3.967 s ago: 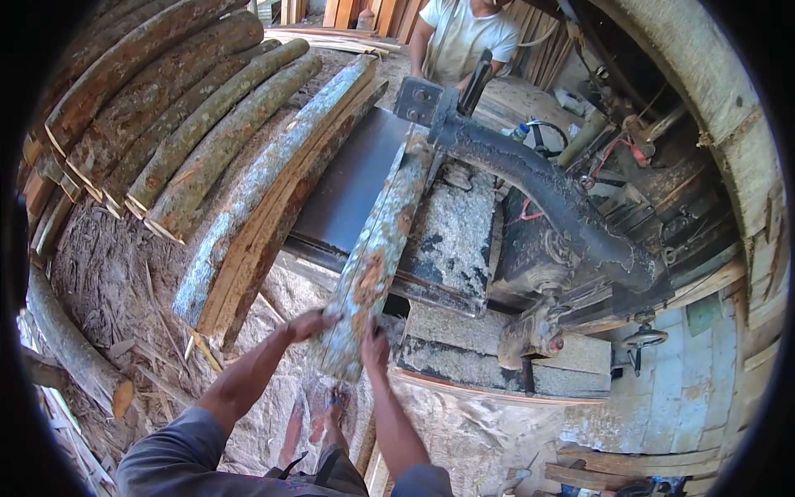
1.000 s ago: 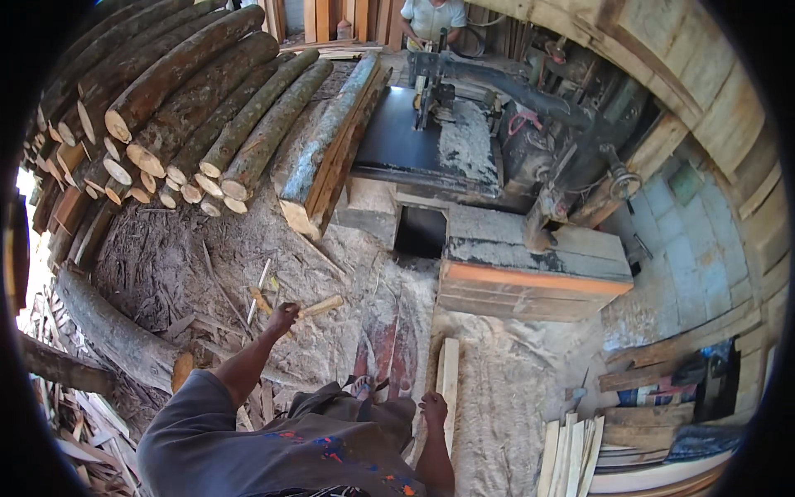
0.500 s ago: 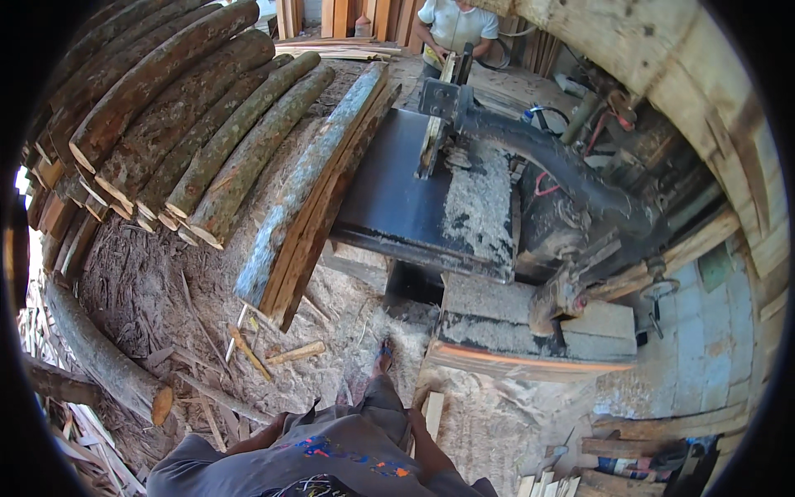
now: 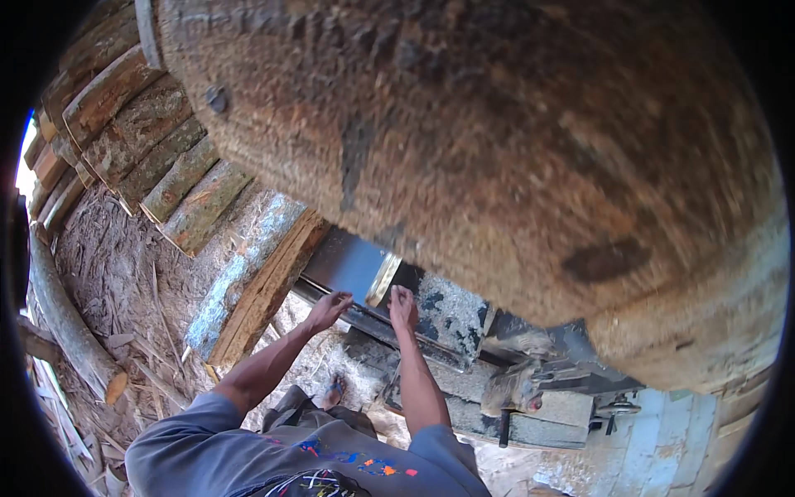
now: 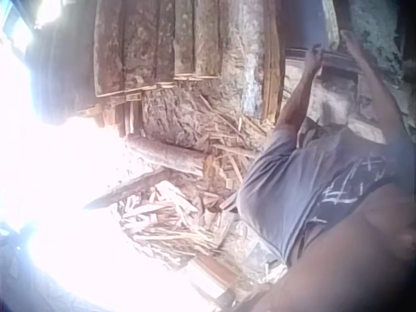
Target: The person processes wood by feeding logs and planks into a powered saw, receiving cut pieces, and stacking them with the help of another individual in a workshop.
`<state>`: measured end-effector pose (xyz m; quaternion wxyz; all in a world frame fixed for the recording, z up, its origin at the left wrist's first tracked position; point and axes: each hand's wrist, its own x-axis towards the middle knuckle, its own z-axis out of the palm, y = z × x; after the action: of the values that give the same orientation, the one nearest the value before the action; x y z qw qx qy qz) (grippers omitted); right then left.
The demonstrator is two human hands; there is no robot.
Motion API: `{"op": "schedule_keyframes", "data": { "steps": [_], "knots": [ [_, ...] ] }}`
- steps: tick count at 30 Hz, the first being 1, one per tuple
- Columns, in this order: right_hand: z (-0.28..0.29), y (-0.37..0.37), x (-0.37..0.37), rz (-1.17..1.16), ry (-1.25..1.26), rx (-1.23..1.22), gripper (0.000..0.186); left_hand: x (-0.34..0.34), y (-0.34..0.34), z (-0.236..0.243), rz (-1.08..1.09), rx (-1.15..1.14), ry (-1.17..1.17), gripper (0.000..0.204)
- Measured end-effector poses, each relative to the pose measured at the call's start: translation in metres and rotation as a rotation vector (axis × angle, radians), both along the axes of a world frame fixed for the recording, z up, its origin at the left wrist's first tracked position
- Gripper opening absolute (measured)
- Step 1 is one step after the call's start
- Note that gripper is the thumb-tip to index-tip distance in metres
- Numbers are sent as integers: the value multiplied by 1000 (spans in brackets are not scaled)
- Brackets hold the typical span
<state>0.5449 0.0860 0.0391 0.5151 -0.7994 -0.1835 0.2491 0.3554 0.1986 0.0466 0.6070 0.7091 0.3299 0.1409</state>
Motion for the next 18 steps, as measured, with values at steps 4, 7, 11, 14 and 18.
{"op": "schedule_keyframes", "data": {
  "steps": [4,7,11,14,18],
  "knots": [
    [-53,-2,2,-14,-4,-15,50,57,2,6,25,-169,-4,72],
    [-42,-23,-79,67,271,80,65,37,-3,-19,-11,-201,34,77],
    [-9,-78,-165,131,252,109,70,-14,-55,-15,-56,-113,3,77],
    [25,-108,-226,48,194,72,66,-62,-94,3,-68,-225,-34,72],
    [21,-146,-290,63,163,62,64,-123,-134,-8,15,-266,-143,68]
  ]
}}
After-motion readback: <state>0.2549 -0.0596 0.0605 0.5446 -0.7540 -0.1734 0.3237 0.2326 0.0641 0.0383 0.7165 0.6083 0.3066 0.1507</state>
